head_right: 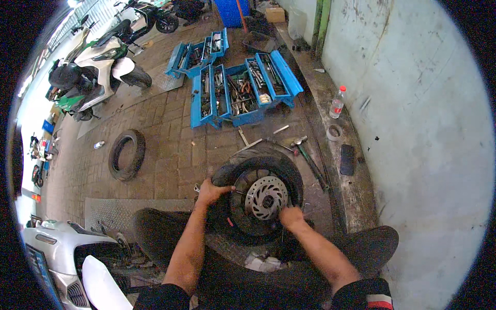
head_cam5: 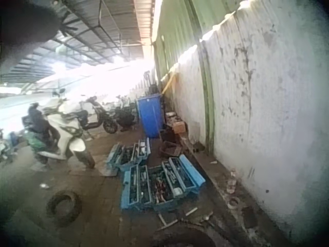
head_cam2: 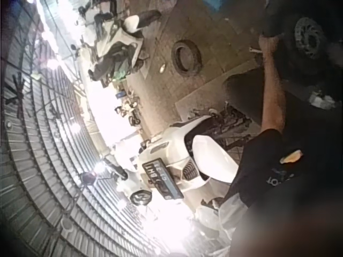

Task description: The person uses a screwdriver and their foot to pry a tire off a wheel rim.

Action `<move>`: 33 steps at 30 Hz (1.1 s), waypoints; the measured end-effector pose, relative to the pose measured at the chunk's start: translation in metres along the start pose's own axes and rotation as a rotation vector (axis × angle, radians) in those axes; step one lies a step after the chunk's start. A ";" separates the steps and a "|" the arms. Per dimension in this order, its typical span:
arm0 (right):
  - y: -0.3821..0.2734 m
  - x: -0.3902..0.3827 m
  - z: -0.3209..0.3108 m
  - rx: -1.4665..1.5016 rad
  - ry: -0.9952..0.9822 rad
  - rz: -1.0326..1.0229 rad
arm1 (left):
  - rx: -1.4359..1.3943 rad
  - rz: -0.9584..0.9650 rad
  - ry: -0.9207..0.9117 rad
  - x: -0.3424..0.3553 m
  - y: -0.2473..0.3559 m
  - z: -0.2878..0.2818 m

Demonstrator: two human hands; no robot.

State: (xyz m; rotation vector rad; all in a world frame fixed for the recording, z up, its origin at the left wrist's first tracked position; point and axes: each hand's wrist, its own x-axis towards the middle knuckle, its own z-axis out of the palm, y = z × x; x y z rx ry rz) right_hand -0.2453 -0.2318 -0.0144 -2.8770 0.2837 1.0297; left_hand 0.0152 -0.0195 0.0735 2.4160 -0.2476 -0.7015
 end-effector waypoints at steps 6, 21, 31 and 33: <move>0.012 -0.111 -0.155 0.584 0.137 -0.042 | 0.010 0.044 -0.013 0.007 -0.014 -0.004; -0.073 -0.110 -0.059 1.207 0.498 0.262 | -0.006 0.034 -0.005 0.002 -0.017 -0.003; -0.083 -0.085 -0.045 0.995 0.588 0.220 | -0.025 0.024 0.020 0.010 -0.034 0.001; -0.085 -0.081 -0.038 0.969 0.618 0.208 | -0.044 0.032 0.027 0.003 -0.024 -0.001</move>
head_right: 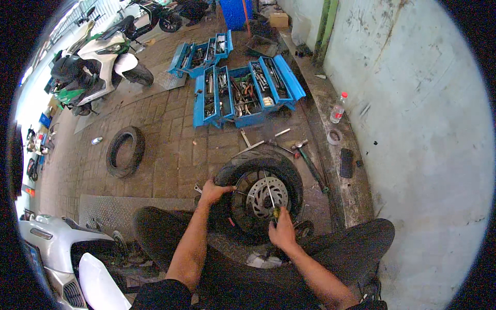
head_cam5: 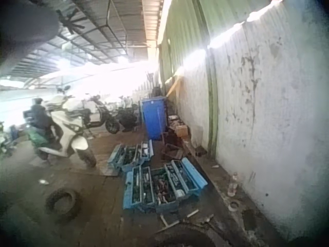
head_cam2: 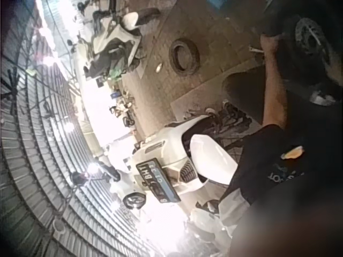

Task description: The person uses a screwdriver and their foot to pry a tire off a wheel rim.

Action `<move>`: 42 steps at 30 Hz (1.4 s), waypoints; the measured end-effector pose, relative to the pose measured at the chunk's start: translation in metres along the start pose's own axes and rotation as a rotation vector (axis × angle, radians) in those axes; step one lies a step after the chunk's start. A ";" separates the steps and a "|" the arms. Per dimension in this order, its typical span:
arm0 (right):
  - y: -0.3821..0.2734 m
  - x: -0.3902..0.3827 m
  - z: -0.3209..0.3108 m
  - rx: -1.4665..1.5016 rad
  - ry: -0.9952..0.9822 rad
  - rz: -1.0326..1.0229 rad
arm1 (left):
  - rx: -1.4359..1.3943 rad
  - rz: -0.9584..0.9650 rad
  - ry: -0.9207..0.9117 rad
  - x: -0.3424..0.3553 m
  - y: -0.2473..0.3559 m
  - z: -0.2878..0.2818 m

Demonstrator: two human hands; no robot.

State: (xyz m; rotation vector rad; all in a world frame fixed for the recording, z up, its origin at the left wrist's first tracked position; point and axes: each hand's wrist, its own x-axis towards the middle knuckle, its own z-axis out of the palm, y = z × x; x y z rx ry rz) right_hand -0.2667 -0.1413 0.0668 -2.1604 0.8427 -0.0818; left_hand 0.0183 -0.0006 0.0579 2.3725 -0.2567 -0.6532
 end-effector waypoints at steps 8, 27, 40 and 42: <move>0.004 0.031 0.047 0.100 0.149 -0.022 | -0.024 0.023 -0.040 0.008 -0.009 0.004; -0.022 0.101 -0.032 -0.244 -0.281 -0.043 | -0.017 -0.099 0.132 0.015 -0.023 0.012; -0.021 0.115 0.055 0.243 0.327 -0.092 | 0.133 -0.271 0.065 0.100 -0.076 0.043; -0.018 0.128 0.064 0.255 0.414 -0.067 | 0.163 -0.344 -0.024 0.106 -0.066 0.043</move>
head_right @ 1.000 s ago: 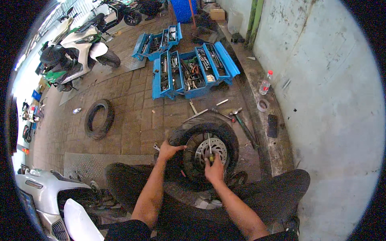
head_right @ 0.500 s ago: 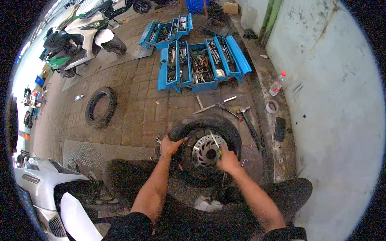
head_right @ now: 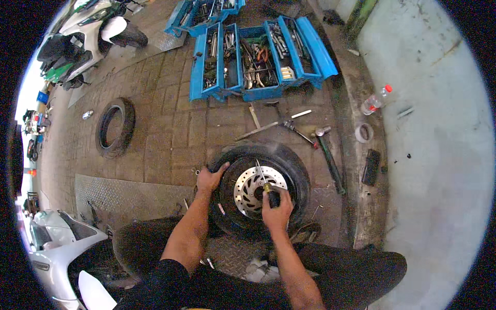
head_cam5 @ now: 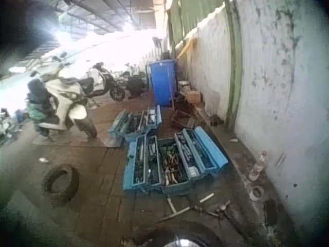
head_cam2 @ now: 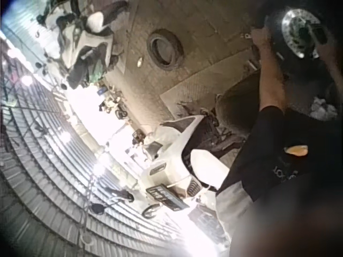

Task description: The person uses a screwdriver and their foot to pry a tire off a wheel rim.

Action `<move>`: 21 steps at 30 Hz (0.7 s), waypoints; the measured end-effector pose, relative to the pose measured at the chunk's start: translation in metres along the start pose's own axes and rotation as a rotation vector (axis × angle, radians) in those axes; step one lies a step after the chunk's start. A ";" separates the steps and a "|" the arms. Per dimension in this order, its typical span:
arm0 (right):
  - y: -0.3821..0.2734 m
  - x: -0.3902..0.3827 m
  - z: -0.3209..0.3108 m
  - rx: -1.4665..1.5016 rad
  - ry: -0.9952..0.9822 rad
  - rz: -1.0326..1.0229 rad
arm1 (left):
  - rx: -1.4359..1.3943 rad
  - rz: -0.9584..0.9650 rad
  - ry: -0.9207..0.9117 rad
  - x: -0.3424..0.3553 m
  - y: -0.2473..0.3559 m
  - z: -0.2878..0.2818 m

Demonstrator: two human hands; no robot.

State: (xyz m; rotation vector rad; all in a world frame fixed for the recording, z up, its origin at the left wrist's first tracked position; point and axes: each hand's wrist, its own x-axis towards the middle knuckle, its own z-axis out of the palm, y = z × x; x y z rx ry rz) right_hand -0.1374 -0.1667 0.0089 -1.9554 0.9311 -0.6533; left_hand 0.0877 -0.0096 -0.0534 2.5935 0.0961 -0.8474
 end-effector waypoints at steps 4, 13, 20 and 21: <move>-0.019 0.032 0.009 0.013 0.114 -0.228 | 0.075 0.178 0.219 0.027 0.012 0.007; -0.018 0.078 0.031 0.300 -0.043 -0.060 | 0.240 0.403 0.398 0.052 0.027 0.033; -0.025 0.109 0.065 0.189 0.132 0.006 | 0.268 0.392 0.411 0.061 0.014 0.050; -0.024 0.114 0.068 0.111 0.189 0.020 | 0.240 0.405 0.378 0.061 0.025 0.047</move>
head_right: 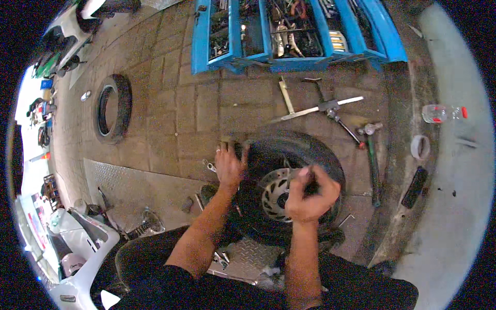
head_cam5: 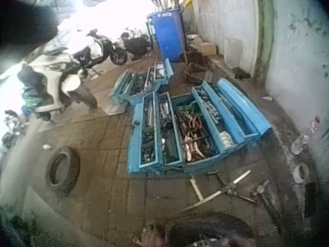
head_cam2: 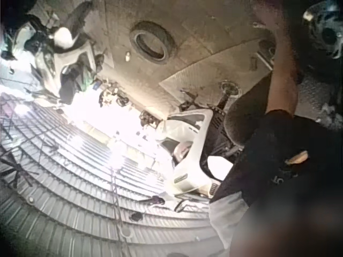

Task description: The person uses a screwdriver and their foot to pry a tire off a wheel rim.

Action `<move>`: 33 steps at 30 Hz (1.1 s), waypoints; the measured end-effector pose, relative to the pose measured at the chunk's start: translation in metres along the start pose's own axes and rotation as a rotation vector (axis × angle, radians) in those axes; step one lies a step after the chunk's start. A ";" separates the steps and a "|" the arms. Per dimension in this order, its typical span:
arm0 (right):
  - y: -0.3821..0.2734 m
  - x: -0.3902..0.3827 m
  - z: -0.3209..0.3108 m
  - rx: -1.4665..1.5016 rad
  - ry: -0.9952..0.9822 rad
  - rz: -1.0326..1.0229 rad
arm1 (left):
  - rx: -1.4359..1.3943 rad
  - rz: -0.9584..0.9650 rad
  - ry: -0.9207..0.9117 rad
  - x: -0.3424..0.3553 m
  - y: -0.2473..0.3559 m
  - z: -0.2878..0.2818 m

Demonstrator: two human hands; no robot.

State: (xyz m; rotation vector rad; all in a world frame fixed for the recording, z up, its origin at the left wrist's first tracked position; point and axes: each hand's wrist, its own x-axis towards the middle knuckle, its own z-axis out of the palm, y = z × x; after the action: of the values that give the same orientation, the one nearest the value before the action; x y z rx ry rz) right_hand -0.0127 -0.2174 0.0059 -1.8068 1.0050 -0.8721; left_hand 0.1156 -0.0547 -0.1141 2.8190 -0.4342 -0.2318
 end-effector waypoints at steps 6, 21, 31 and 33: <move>-0.046 0.064 0.046 -0.298 -0.023 -0.041 | 0.016 -0.092 -0.193 0.008 -0.001 -0.016; -0.018 0.186 0.163 -0.407 -0.108 0.106 | -0.049 -0.135 -0.178 0.008 0.006 -0.008; -0.007 0.190 0.152 -0.361 -0.098 -0.027 | -0.168 -0.167 -0.248 0.068 0.045 0.015; 0.002 0.182 0.136 -0.272 -0.166 -0.061 | -0.158 -0.195 -0.314 0.070 0.069 0.011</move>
State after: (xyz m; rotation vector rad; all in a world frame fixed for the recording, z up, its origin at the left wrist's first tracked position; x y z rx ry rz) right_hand 0.1814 -0.3327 -0.0185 -2.1107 1.0030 -0.6322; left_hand 0.1610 -0.1432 -0.1119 2.6727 -0.1924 -0.7231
